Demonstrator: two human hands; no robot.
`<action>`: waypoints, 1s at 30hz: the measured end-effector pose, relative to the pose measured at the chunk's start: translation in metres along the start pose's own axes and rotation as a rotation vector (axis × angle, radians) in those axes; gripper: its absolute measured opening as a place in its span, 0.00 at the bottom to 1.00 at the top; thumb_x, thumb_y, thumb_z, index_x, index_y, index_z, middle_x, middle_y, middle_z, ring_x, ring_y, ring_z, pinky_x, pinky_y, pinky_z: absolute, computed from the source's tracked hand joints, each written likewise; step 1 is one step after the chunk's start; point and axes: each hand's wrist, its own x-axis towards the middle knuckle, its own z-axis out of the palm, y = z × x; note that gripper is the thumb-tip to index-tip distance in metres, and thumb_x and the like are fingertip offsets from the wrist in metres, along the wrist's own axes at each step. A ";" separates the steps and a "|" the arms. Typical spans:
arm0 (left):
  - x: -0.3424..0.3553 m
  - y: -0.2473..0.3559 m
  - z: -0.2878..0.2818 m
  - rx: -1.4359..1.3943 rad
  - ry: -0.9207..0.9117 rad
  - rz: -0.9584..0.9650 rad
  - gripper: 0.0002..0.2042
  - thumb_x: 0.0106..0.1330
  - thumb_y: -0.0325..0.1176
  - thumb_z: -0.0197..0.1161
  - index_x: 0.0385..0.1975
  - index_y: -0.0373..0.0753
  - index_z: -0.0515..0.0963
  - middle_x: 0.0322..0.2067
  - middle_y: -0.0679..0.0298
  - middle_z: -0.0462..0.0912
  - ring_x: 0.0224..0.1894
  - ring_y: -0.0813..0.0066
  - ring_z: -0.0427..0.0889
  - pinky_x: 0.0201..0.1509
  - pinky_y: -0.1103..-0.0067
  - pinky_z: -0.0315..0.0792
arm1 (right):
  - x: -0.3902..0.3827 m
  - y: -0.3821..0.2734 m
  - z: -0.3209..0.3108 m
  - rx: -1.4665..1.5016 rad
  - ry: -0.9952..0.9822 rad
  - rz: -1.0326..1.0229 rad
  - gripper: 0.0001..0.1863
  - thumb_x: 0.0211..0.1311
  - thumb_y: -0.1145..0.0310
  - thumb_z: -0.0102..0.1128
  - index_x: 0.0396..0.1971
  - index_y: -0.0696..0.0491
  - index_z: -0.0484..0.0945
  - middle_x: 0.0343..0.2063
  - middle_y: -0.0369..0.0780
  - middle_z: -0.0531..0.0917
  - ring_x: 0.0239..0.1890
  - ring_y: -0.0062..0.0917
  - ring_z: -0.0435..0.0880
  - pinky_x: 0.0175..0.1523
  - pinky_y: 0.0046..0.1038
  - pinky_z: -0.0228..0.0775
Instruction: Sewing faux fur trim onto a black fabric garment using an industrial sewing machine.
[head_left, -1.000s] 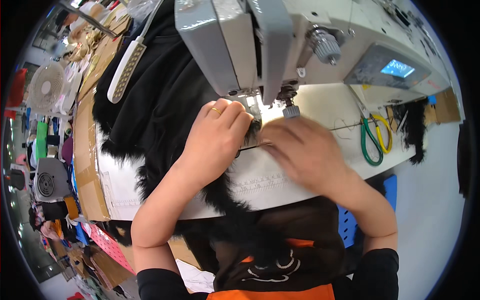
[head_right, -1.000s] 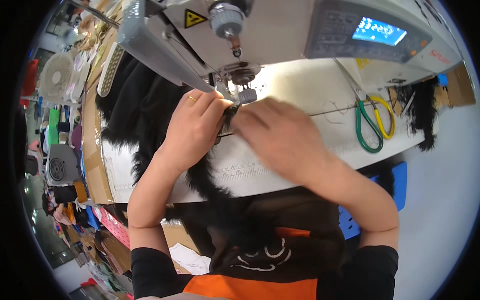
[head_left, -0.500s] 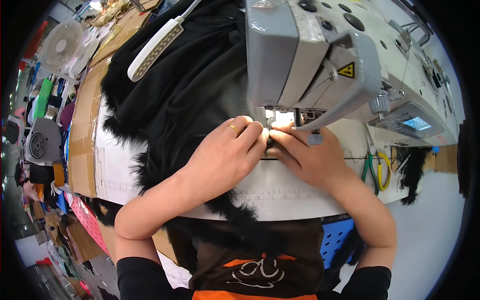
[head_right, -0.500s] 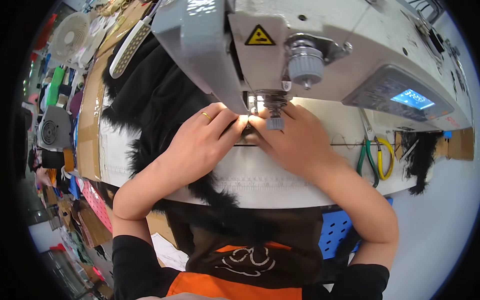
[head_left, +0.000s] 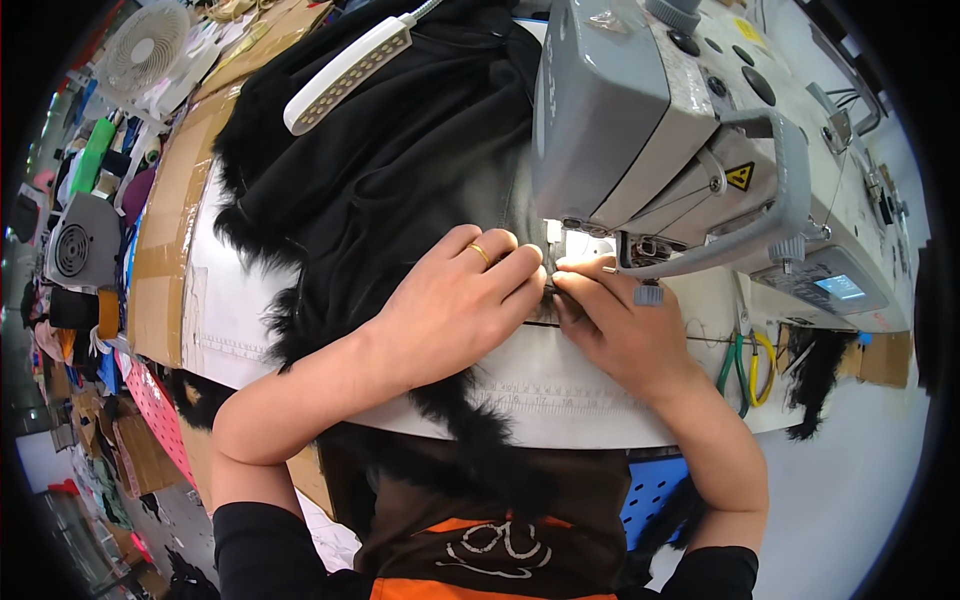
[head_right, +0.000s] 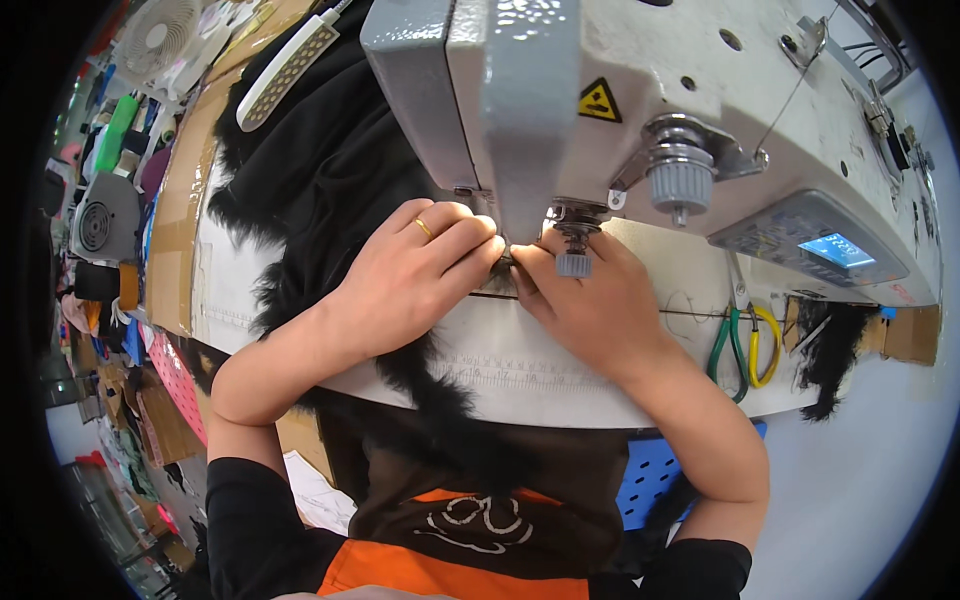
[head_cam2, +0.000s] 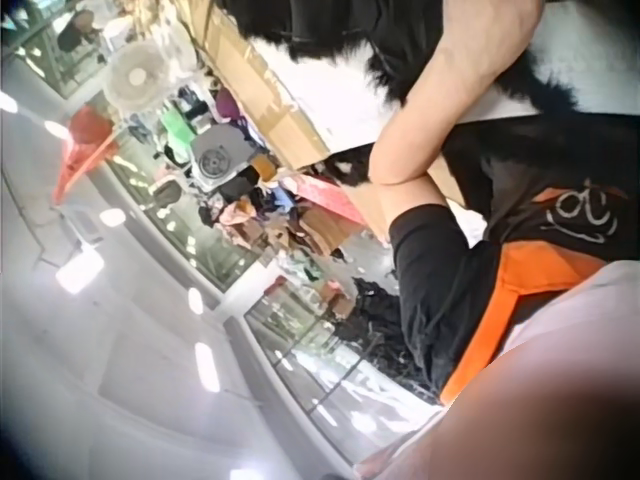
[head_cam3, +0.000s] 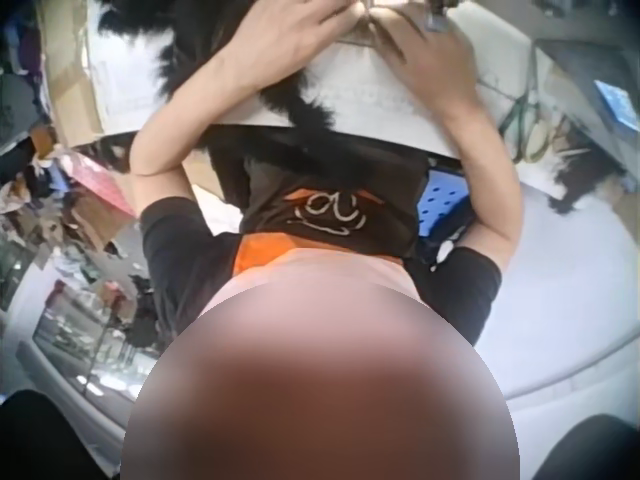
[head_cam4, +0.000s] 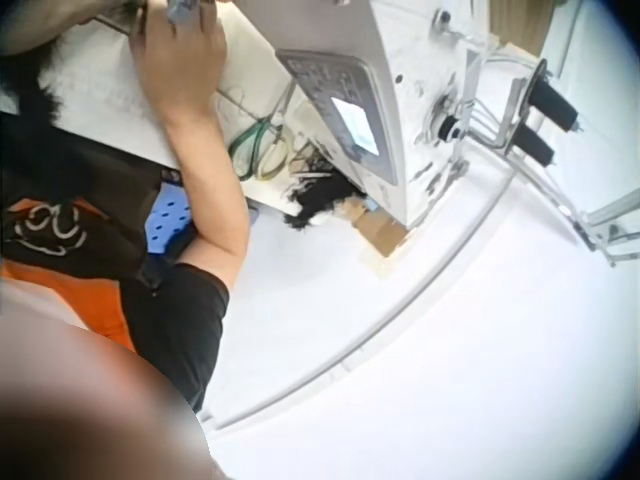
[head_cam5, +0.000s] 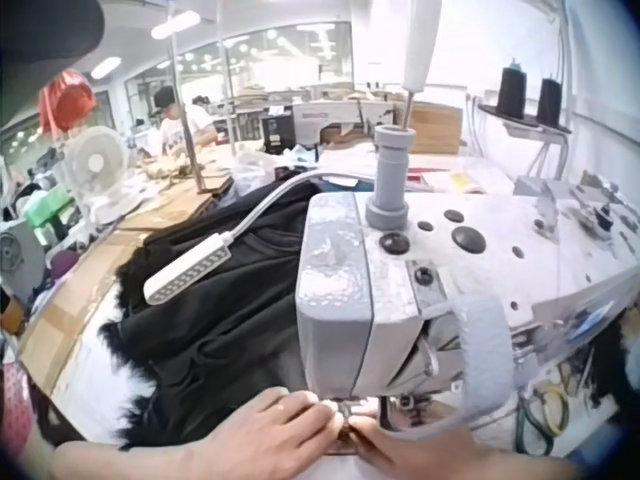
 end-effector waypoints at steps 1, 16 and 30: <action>-0.001 -0.001 0.000 0.000 0.000 -0.002 0.17 0.58 0.31 0.67 0.48 0.36 0.83 0.48 0.63 0.81 0.54 0.65 0.81 0.57 0.69 0.77 | 0.002 0.000 -0.002 0.009 -0.001 -0.008 0.19 0.56 0.73 0.78 0.48 0.50 0.84 0.43 0.34 0.89 0.40 0.31 0.89 0.40 0.34 0.83; 0.002 -0.012 0.004 -0.092 0.069 0.041 0.15 0.59 0.31 0.67 0.46 0.38 0.84 0.48 0.68 0.84 0.51 0.68 0.82 0.54 0.72 0.76 | 0.002 0.005 -0.009 0.033 -0.093 0.018 0.17 0.57 0.72 0.78 0.46 0.48 0.85 0.42 0.34 0.88 0.40 0.32 0.89 0.43 0.34 0.82; 0.005 -0.022 0.006 -0.422 0.036 -0.163 0.21 0.54 0.19 0.71 0.50 0.42 0.82 0.48 0.61 0.84 0.53 0.53 0.82 0.60 0.64 0.77 | 0.005 0.007 0.006 -0.051 -0.036 0.077 0.17 0.62 0.72 0.75 0.50 0.45 0.84 0.44 0.32 0.88 0.44 0.30 0.88 0.51 0.34 0.79</action>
